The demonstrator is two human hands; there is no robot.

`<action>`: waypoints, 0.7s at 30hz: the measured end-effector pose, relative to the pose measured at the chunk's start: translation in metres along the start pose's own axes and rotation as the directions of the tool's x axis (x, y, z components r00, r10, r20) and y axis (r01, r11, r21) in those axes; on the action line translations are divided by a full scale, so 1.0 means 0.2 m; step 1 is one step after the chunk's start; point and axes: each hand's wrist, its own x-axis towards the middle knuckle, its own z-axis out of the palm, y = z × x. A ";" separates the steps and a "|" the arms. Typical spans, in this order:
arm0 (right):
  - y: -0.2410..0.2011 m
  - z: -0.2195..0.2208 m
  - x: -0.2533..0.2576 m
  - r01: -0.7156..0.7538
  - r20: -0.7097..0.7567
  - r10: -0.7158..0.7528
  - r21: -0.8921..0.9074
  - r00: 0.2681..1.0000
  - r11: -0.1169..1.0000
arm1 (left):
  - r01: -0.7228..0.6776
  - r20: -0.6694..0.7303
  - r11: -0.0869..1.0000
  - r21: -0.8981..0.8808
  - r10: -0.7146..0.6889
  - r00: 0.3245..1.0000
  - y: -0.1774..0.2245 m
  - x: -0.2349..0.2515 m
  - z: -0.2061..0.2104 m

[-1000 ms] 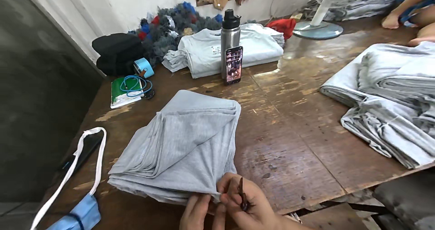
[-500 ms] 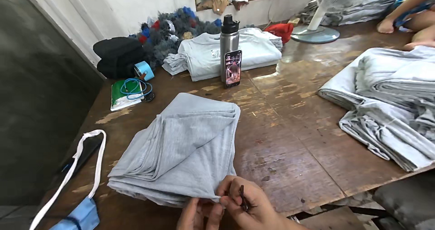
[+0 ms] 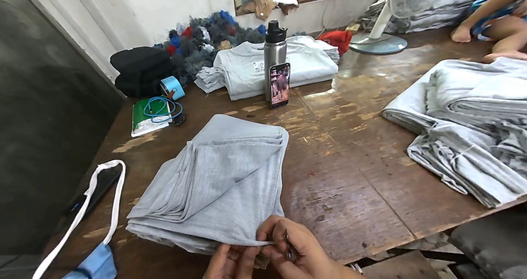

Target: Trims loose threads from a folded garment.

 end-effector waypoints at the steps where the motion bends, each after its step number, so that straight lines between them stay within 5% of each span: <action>1: 0.00 0.00 0.00 0.000 -0.004 0.000 -0.003 1.000 1.000 | -0.001 0.004 1.000 0.008 0.001 1.000 0.00 0.00 0.00; 21: 0.01 0.02 0.05 0.019 -0.064 -0.030 -0.168 0.998 0.986 | 0.043 0.011 0.999 0.002 -0.043 0.999 0.00 0.00 -0.01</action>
